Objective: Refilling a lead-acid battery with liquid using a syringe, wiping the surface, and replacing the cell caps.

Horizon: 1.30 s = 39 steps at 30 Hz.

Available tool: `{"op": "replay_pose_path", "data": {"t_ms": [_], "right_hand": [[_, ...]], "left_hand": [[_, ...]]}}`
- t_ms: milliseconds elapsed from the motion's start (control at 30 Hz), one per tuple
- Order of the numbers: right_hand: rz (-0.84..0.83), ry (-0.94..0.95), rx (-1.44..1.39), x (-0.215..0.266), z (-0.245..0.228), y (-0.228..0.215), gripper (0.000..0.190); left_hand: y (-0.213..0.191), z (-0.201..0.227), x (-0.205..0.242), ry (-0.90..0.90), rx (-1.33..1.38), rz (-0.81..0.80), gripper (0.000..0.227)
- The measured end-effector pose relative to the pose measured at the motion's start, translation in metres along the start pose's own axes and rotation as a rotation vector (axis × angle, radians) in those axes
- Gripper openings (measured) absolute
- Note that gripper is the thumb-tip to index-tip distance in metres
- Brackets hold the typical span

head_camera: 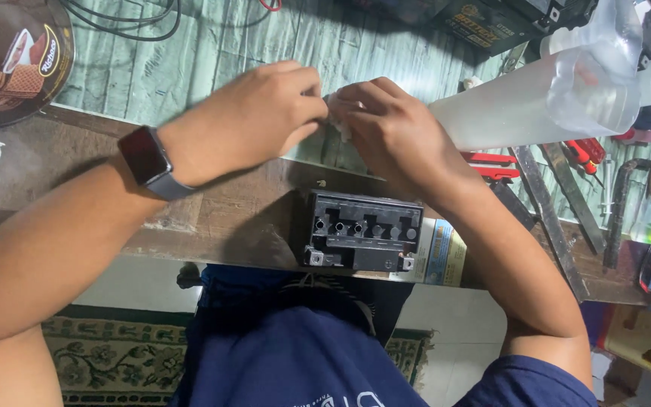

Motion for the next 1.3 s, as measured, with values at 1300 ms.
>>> {"op": "replay_pose_path", "data": {"t_ms": [1300], "right_hand": [[0.080, 0.026, -0.363, -0.012, 0.027, 0.004, 0.011]], "left_hand": [[-0.017, 0.007, 0.006, -0.088, 0.127, -0.116, 0.004]]}}
Point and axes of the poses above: each hand's wrist, its own x-axis away from the middle knuckle, its own y-axis out of the palm, z = x × y, the point moved 4 cm from there along -x, towards the middle knuckle, and after that the axes turned 6 degrees about z, right-handed, at the moved point
